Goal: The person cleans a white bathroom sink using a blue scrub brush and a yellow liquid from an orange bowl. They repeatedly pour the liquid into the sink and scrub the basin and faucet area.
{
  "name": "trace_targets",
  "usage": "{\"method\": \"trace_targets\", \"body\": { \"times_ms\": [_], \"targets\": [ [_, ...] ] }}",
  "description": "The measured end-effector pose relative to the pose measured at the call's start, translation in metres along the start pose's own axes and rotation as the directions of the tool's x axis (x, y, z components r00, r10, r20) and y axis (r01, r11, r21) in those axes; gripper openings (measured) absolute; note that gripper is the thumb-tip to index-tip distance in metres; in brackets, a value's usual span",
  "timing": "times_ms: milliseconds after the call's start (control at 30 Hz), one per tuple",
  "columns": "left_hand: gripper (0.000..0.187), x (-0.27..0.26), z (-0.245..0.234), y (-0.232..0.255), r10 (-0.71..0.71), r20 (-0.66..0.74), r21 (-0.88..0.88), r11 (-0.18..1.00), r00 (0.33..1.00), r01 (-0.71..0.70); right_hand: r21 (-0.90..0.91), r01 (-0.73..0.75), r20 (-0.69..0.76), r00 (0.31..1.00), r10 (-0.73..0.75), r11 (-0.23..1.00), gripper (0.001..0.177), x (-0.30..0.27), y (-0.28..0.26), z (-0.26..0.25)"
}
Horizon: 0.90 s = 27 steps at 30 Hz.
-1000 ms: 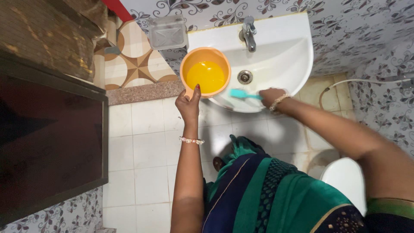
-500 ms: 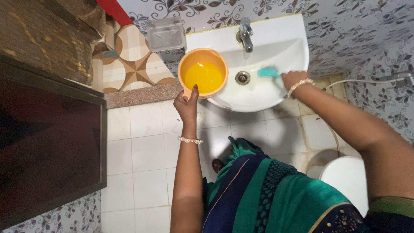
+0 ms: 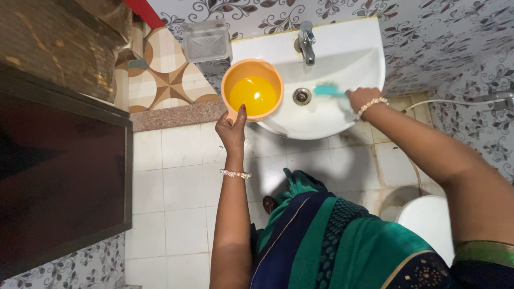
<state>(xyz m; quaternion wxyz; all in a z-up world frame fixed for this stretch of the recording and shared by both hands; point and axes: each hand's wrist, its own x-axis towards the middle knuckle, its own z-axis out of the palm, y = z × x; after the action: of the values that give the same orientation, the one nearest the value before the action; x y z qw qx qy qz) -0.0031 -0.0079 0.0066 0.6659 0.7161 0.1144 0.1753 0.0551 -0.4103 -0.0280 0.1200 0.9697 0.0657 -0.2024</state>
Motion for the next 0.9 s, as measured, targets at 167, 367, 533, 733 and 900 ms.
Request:
{"method": "trace_targets", "body": {
  "times_ms": [167, 367, 533, 733, 900],
  "targets": [
    [0.032, 0.0, 0.0, 0.002, -0.012, -0.011, 0.003, 1.0, 1.0, 0.012, 0.009, -0.023, -0.079, 0.997, 0.024, 1.0, 0.037, 0.02, 0.008, 0.014],
    [0.033, -0.002, 0.003, 0.001, -0.039, -0.014, 0.022, 0.999, 0.999, 0.04, 0.284, -0.016, -0.04, 0.999, 0.028, 0.959, 0.022, 0.036, -0.058, 0.005],
    [0.033, -0.001, 0.001, -0.003, -0.029, -0.005, -0.028, 0.999, 1.0, 0.029, 0.486, 0.08, -0.088, 0.995, -0.043, 0.87, 0.032, 0.051, -0.141, -0.002],
    [0.043, -0.001, -0.002, -0.005, -0.043, -0.057, 0.181, 0.982, 0.997, 0.053, 0.025, 0.133, -0.094, 0.987, -0.13, 0.991, 0.048, 0.052, -0.074, 0.016],
    [0.033, -0.001, 0.001, 0.002, -0.004, -0.001, -0.002, 1.0, 1.0, 0.004, -0.163, -0.038, -0.124, 0.992, 0.018, 0.986, 0.039, 0.017, 0.036, -0.006]
  ]
}}
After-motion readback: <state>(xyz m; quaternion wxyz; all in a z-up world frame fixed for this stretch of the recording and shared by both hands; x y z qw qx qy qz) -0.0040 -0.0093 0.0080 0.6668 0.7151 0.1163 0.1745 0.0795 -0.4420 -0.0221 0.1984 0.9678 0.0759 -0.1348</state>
